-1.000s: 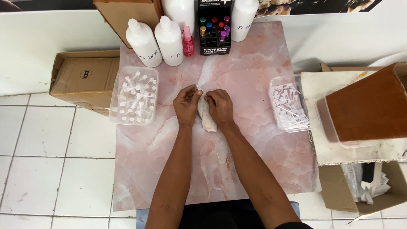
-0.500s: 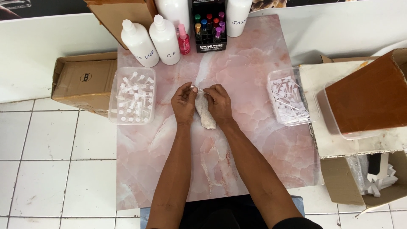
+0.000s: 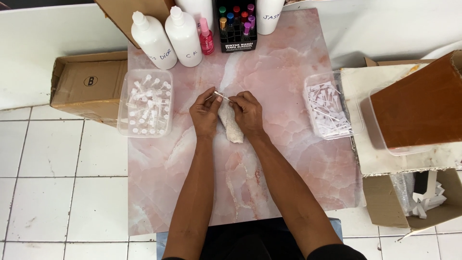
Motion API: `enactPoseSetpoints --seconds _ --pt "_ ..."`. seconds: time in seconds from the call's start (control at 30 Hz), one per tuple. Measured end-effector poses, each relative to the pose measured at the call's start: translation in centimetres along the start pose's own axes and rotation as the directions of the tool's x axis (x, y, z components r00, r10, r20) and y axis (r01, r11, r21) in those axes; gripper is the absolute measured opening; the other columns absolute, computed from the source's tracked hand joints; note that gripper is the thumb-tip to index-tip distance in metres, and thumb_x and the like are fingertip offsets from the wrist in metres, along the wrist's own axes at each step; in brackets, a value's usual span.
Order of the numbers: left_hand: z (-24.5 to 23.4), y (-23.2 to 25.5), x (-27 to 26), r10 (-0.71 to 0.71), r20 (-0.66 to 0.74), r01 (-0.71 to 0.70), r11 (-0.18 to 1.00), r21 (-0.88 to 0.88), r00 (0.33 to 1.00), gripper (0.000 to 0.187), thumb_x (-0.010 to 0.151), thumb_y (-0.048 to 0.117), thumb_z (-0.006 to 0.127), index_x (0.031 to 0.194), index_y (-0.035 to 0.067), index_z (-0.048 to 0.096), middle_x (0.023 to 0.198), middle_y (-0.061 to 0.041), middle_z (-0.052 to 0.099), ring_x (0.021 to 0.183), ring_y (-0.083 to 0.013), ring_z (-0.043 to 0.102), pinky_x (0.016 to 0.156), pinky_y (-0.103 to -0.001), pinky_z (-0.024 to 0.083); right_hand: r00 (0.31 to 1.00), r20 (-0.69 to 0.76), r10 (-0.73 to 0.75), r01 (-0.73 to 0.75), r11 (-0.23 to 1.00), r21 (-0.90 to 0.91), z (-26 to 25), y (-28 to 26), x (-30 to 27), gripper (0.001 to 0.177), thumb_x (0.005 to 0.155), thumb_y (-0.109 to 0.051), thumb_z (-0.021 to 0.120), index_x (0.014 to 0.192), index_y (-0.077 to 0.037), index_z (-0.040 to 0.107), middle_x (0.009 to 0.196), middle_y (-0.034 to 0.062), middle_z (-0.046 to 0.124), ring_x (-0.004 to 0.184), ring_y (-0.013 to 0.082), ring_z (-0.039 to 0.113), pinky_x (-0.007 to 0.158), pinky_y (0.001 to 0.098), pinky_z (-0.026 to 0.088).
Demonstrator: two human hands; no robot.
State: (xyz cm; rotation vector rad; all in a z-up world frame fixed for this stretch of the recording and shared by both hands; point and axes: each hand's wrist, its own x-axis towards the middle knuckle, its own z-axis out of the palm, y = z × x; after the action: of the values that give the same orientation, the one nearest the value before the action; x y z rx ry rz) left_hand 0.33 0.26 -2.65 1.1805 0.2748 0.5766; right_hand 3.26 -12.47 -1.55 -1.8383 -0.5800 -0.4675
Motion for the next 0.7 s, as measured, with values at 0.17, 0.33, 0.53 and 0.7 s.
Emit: enactPoseSetpoints --seconds 0.17,0.33,0.53,0.7 --pt "0.4 1.5 -0.3 0.038 0.015 -0.039 0.999 0.03 0.999 0.034 0.087 -0.002 0.08 0.12 0.003 0.073 0.108 -0.006 0.067 0.093 -0.0137 0.072 0.085 -0.027 0.062 1.0 -0.012 0.008 -0.008 1.0 -0.001 0.1 0.0 0.1 0.012 0.091 0.004 0.076 0.095 -0.006 0.079 0.083 0.0083 0.066 0.074 0.0215 0.068 0.062 0.0313 0.054" --pt "0.4 1.2 0.1 0.074 -0.012 -0.073 0.996 0.043 0.997 0.031 0.087 0.0 0.081 0.117 0.005 0.075 0.106 -0.005 0.066 0.09 -0.012 0.072 0.081 -0.026 0.062 1.0 0.004 -0.008 0.008 1.0 0.003 -0.1 -0.4 0.2 0.012 0.091 0.005 0.075 0.096 -0.005 0.078 0.083 0.0094 0.066 0.075 0.0225 0.068 0.065 0.0331 0.054" --pt "0.2 0.0 0.2 0.071 -0.037 -0.07 0.997 0.027 0.997 0.034 0.085 0.0 0.084 0.117 0.005 0.075 0.103 -0.004 0.066 0.089 -0.0114 0.072 0.08 -0.024 0.061 1.0 0.015 -0.019 0.019 1.0 0.001 -0.1 -0.5 0.2 0.01 0.091 0.004 0.075 0.096 -0.005 0.078 0.082 0.0095 0.068 0.076 0.0249 0.069 0.066 0.0349 0.054" --pt "0.2 0.9 -0.2 0.02 -0.037 -0.021 1.0 -0.017 0.999 0.037 0.088 -0.003 0.079 0.123 0.002 0.071 0.109 -0.006 0.068 0.094 -0.0133 0.072 0.085 -0.024 0.06 0.999 0.021 -0.025 0.026 0.999 -0.028 0.3 0.3 -0.3 0.013 0.093 0.003 0.073 0.101 -0.006 0.079 0.087 0.0096 0.073 0.081 0.0269 0.071 0.073 0.0361 0.056"
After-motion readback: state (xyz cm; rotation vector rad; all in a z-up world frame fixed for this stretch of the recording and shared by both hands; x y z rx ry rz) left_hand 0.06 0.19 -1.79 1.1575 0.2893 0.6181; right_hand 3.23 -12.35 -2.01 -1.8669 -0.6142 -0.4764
